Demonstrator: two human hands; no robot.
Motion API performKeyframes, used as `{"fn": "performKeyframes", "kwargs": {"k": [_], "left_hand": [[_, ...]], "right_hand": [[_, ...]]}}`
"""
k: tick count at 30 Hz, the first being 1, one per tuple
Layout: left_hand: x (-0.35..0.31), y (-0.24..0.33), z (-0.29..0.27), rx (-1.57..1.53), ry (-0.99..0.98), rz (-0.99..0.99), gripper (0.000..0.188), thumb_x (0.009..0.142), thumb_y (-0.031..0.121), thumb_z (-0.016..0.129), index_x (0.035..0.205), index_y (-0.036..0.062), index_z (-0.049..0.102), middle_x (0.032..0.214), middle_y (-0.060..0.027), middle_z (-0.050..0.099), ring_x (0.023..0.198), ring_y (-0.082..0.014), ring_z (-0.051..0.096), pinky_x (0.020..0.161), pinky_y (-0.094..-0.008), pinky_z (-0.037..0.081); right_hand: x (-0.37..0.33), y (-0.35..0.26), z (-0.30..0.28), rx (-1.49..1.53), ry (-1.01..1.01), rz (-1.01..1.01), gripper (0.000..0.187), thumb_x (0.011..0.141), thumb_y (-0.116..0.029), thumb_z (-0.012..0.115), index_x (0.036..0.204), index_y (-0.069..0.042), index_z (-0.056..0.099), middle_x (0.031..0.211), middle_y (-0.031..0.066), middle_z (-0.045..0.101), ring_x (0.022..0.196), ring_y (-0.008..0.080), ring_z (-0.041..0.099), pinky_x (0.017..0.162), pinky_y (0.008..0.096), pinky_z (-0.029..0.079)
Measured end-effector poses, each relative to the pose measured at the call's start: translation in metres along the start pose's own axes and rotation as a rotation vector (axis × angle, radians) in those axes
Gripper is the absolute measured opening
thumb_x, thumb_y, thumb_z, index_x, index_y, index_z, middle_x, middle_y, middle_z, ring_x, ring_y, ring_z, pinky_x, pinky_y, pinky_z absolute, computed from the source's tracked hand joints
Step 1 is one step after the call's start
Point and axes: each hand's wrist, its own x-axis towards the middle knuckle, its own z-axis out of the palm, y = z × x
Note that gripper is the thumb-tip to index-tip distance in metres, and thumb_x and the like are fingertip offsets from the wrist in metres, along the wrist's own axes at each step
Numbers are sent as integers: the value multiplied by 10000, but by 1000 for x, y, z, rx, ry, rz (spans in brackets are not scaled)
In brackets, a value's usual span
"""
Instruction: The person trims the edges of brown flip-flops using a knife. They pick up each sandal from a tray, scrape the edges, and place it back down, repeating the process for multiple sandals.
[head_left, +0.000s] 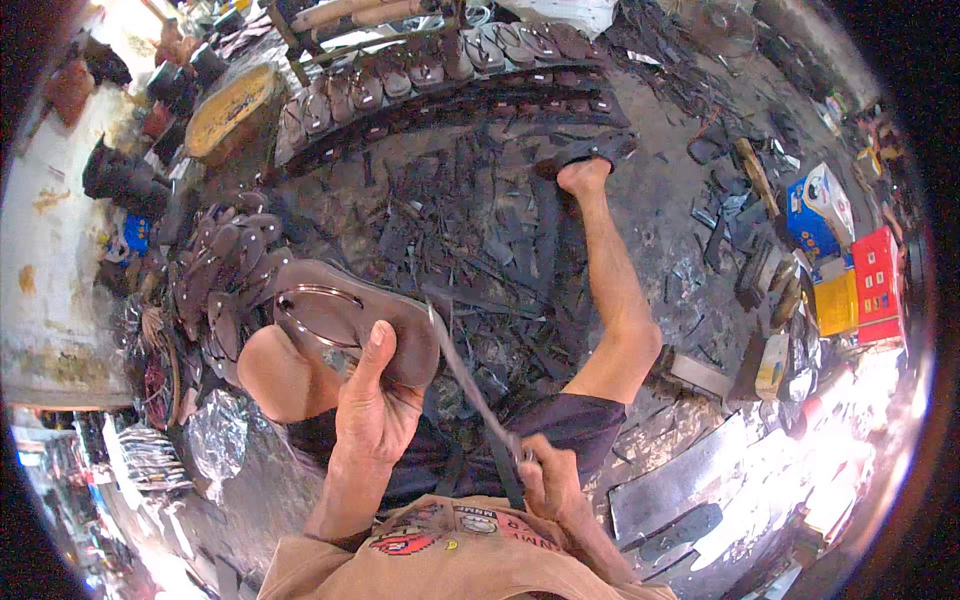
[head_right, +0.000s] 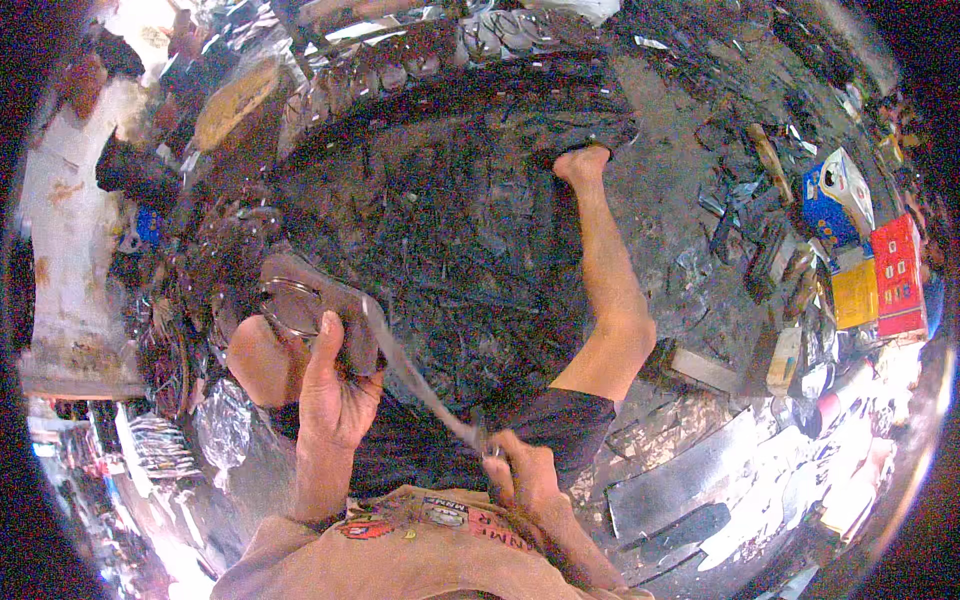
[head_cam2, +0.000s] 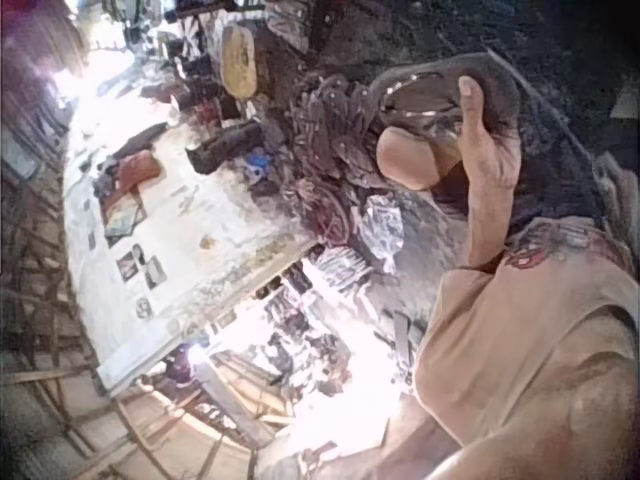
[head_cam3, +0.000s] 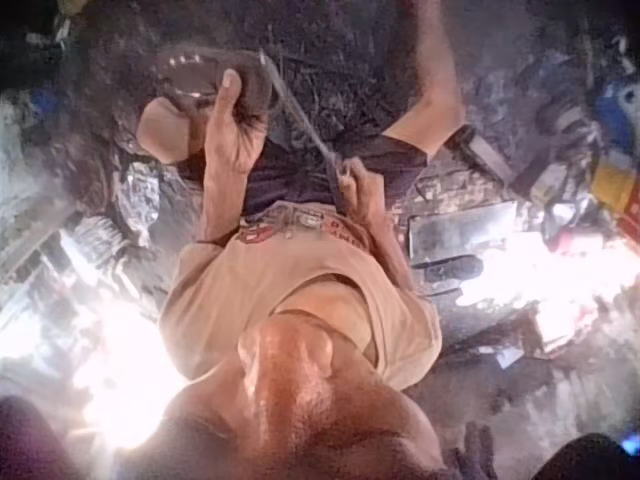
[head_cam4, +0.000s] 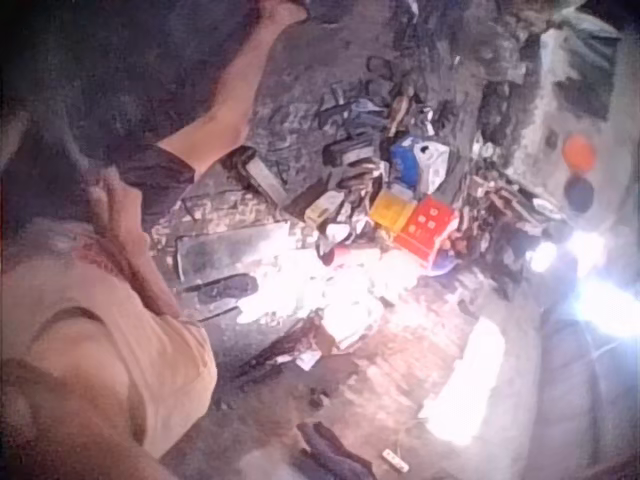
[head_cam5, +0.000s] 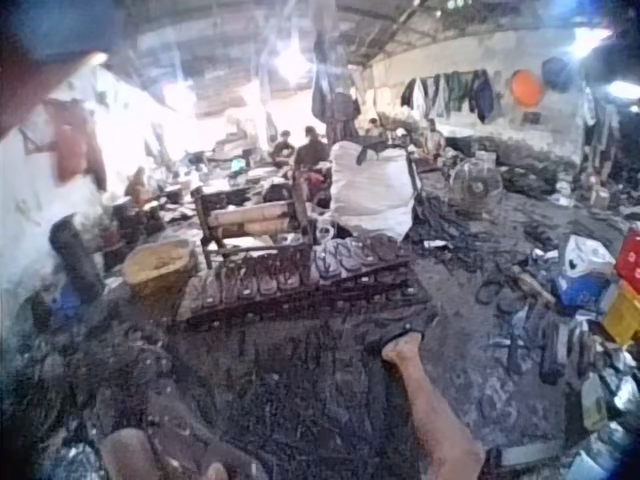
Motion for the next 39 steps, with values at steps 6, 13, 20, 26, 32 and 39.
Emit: {"fn": "performKeyframes", "kwargs": {"k": [6, 13, 20, 26, 32, 39], "left_hand": [[-5, -4, -16, 116, -12, 25, 272, 975, 138, 680, 1237, 98, 617, 1158, -63, 716, 1055, -214, 704, 914, -395, 619], [-19, -6, -68, 373, 41, -14, 616, 859, 18, 738, 1402, 58, 449, 1267, -96, 640, 1136, -284, 658, 950, -480, 590], [-23, 3, -76, 518, 61, -98, 668, 800, 61, 807, 1373, 0, 470, 1180, -115, 674, 1050, -289, 686, 930, -450, 584], [-27, 16, -73, 466, 43, -139, 654, 762, 45, 849, 1321, -14, 515, 1182, -139, 679, 1056, -248, 688, 934, -403, 565], [-31, 16, -82, 525, 10, -163, 737, 728, 103, 882, 1339, -20, 488, 1148, -98, 669, 1068, -230, 669, 936, -370, 551], [-37, 27, -99, 666, 46, -150, 750, 702, 129, 907, 1320, -20, 509, 1120, -72, 668, 1027, -192, 659, 905, -336, 545]], "right_hand": [[8, 3, -9, -157, 16, 24, 295, 974, -372, 599, 1011, -79, 603, 781, 220, 648, 761, 449, 659, 663, 477, 516], [68, -32, -42, -331, -248, -58, 409, 1001, -513, 526, 994, -108, 582, 710, 201, 641, 730, 455, 649, 616, 548, 480], [118, -45, -18, -169, -455, -119, 318, 1021, -418, 531, 1018, -105, 585, 657, 215, 609, 678, 470, 618, 624, 573, 464], [141, -41, 25, -81, -330, -280, 197, 995, -279, 574, 980, -84, 548, 669, 235, 569, 700, 475, 594, 596, 536, 440], [183, -47, 63, -88, -154, -289, 297, 1010, -337, 554, 912, -61, 512, 644, 238, 517, 665, 486, 540, 575, 518, 400], [207, -61, 66, -158, -166, -260, 370, 1029, -435, 514, 921, -82, 542, 653, 229, 558, 673, 463, 586, 582, 522, 421]]}}
